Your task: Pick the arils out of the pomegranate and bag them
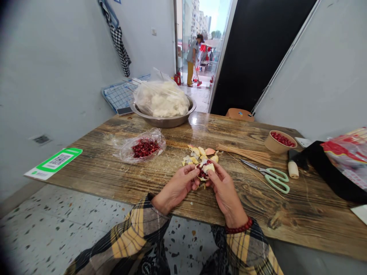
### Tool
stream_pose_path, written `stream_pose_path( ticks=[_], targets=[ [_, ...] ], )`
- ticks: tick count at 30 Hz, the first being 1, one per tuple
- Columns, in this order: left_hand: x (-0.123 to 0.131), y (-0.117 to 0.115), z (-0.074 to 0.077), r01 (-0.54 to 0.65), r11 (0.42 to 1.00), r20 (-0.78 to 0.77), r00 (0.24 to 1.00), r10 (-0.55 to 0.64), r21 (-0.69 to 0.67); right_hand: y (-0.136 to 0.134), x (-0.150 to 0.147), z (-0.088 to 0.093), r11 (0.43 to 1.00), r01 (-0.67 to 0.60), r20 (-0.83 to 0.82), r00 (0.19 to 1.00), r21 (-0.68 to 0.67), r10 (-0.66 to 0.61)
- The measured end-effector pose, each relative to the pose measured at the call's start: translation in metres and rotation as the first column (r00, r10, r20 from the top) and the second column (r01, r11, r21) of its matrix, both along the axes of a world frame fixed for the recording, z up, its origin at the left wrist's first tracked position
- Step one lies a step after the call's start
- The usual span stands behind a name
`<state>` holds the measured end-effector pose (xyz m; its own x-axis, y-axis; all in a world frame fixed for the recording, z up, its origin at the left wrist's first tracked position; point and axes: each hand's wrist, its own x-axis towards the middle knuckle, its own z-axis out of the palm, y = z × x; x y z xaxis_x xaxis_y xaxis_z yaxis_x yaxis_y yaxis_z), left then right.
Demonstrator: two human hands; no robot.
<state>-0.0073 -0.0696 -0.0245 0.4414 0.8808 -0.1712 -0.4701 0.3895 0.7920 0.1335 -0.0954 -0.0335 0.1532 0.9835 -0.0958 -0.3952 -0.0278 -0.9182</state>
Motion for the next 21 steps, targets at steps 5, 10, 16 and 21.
stream_pose_path(
  ticks=[5, 10, 16, 21],
  targets=[
    [0.0009, 0.0003, 0.0018, -0.005, 1.000, -0.007, 1.000, 0.005, -0.021, -0.0017, -0.0004, 0.0018, 1.000, -0.005, -0.001, 1.000, 0.007, 0.005],
    [0.0017, 0.0005, 0.0028, -0.019, 0.999, -0.013, 1.000, 0.018, -0.039, -0.0021, -0.0007, 0.0024, 1.000, -0.002, 0.009, 1.000, 0.007, 0.001],
    [-0.0005, 0.0000, 0.0015, -0.004, 0.999, 0.056, 0.998, 0.006, -0.037, -0.0018, -0.0004, 0.0020, 1.000, -0.013, 0.003, 1.000, 0.015, 0.013],
    [-0.0006, -0.0003, -0.0011, -0.003, 1.000, 0.026, 1.000, 0.003, 0.004, -0.0021, -0.0006, 0.0025, 1.000, -0.007, -0.003, 1.000, 0.010, 0.007]
  ],
)
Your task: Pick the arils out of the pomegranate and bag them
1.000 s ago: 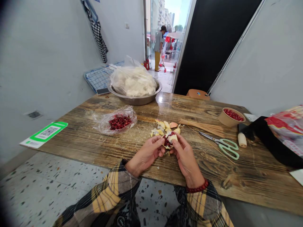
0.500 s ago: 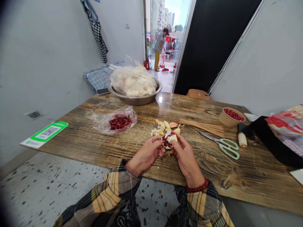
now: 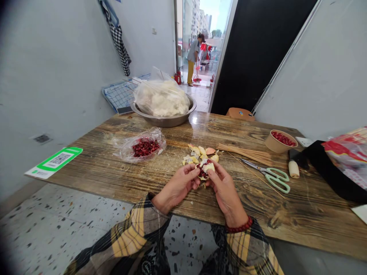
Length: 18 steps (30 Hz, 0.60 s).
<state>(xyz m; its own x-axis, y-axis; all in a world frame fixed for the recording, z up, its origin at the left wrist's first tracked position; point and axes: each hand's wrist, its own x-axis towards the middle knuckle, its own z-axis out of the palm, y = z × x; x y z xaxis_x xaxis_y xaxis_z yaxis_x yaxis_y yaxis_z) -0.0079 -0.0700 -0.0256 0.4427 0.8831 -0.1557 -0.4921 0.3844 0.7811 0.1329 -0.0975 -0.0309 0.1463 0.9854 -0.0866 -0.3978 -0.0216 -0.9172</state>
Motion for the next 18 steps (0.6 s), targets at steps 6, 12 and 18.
stream_pose_path(
  ticks=[6, 12, 18],
  targets=[
    [0.0008, 0.0000, 0.0016, -0.009, 0.999, -0.001, 1.000, 0.009, -0.033, -0.0001, -0.0006, 0.0024, 1.000, -0.008, -0.014, 1.000, -0.003, 0.008],
    [0.0001, 0.0000, 0.0049, -0.022, 0.998, 0.043, 0.999, 0.025, -0.066, 0.0007, 0.0020, 0.0017, 0.999, -0.040, -0.066, 0.997, -0.017, 0.039],
    [-0.0023, 0.0028, 0.0052, -0.048, 0.996, 0.039, 0.998, 0.051, -0.079, 0.0008, 0.0001, 0.0023, 0.999, -0.037, -0.076, 0.996, -0.001, 0.037]
  ],
)
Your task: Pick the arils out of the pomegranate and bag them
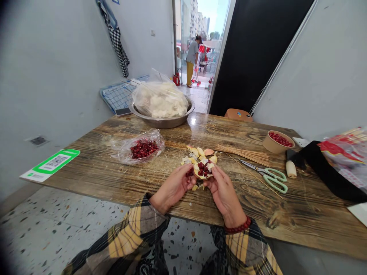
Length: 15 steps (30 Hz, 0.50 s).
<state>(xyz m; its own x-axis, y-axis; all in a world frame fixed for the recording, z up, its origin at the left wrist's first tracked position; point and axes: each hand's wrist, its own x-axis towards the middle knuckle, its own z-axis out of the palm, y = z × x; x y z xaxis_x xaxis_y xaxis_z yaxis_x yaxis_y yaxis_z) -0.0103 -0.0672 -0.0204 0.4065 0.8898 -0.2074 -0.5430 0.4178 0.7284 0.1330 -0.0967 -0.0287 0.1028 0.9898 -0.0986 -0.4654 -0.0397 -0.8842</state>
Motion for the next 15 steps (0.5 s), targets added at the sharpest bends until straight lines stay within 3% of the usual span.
stream_pose_path(
  ticks=[8, 15],
  targets=[
    [0.013, 0.023, 0.025, 0.154, 0.984, -0.091, 0.985, -0.145, 0.092, 0.002, 0.004, 0.006, 0.973, 0.161, 0.048, 0.984, 0.165, -0.171],
    [0.018, 0.019, 0.020, 0.198, 0.979, -0.114, 0.975, -0.192, 0.047, -0.001, 0.008, 0.010, 0.968, 0.179, 0.132, 0.970, 0.179, -0.203]
  ],
)
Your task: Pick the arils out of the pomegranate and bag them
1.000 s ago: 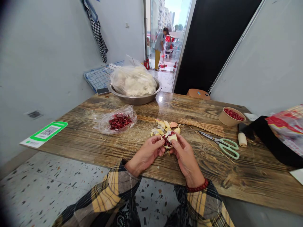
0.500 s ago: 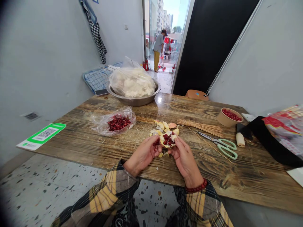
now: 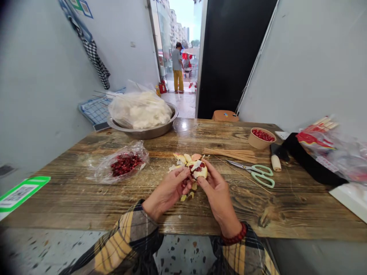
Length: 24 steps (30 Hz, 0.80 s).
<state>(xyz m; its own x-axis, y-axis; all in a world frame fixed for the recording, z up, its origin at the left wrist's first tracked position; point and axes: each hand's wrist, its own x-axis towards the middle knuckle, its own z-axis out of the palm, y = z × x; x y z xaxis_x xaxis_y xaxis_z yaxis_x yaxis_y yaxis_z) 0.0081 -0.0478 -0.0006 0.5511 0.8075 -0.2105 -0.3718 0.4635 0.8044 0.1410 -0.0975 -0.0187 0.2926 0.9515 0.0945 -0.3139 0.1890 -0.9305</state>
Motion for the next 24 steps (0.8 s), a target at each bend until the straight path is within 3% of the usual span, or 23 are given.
stream_pose_path(
  ticks=[24],
  targets=[
    [-0.010, -0.003, -0.010, -0.050, 0.998, -0.036, 0.998, 0.051, 0.034, 0.002, 0.000, -0.007, 0.990, -0.119, -0.003, 0.993, -0.073, 0.119]
  ],
)
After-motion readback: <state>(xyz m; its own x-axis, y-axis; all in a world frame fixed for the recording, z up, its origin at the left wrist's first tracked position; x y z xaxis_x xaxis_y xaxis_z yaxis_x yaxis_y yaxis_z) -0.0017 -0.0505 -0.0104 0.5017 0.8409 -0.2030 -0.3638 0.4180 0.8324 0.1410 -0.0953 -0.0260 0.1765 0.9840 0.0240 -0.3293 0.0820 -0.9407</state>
